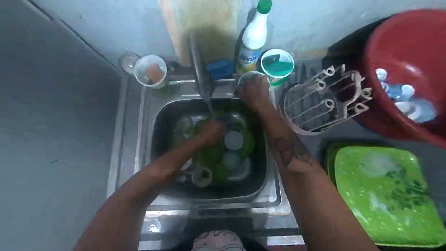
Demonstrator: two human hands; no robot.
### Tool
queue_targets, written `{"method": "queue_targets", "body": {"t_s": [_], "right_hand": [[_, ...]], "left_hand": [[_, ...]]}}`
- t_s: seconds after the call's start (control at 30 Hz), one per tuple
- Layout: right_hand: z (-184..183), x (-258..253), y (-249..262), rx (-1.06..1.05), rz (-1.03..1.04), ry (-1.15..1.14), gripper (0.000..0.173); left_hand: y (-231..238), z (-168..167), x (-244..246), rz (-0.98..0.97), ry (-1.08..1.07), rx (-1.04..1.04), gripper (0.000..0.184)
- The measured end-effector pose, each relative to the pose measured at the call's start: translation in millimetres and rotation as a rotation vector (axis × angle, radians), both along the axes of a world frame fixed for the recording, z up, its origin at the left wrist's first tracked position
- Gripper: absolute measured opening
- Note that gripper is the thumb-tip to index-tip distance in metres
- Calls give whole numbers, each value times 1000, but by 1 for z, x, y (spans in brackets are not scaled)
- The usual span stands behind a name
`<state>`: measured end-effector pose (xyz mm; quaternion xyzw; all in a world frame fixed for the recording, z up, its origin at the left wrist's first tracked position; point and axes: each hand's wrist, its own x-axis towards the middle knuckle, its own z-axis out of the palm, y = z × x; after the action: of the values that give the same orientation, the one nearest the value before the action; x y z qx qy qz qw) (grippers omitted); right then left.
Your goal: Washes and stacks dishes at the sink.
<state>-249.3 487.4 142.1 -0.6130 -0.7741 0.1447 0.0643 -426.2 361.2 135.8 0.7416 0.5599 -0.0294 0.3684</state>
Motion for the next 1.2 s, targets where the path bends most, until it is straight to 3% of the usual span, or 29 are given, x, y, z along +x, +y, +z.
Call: {"method": "queue_targets", "body": {"t_s": [0.07,0.23,0.33,0.43,0.5,0.6,0.7,0.8,0.9,1.0,1.03,1.1,1.2], "right_hand": [[-5,1,1,27,8,17,58],[-2,4,7,50,9,144,50],[6,10,12,174,-98,448,42],[17,11,9,124,-82,267,52],[18,11,4,60,-50,68,57],[9,5,-4,22,-39,-16,56],[4,-1,1,-9,-71,32,50],[7,10,11,-33,-116,215,50],[25,20,8,-87,-259,668,45],[39,25,-18,-199,-458,1464,26],[42,25,-29,-280,-493,1714,21],[40,29,-48,-473,-472,2107,33],[37,27,-67,-649,-448,2242,47]], "left_hand": [[5,21,-10,230,-143,-57,29],[24,26,-39,922,-700,-47,45],[36,39,-43,1092,-949,-131,41],[42,33,-42,1207,-1097,-131,36],[42,31,-35,1171,-1066,-65,37],[40,33,-11,994,-853,56,43],[40,44,10,835,-396,136,60],[11,35,26,413,-31,229,64],[-15,-5,28,21,122,228,42],[-14,-33,23,-100,224,191,30],[-11,-36,21,-102,213,185,29],[-7,-33,20,-55,153,193,31],[1,-6,21,162,-40,91,34]]}}
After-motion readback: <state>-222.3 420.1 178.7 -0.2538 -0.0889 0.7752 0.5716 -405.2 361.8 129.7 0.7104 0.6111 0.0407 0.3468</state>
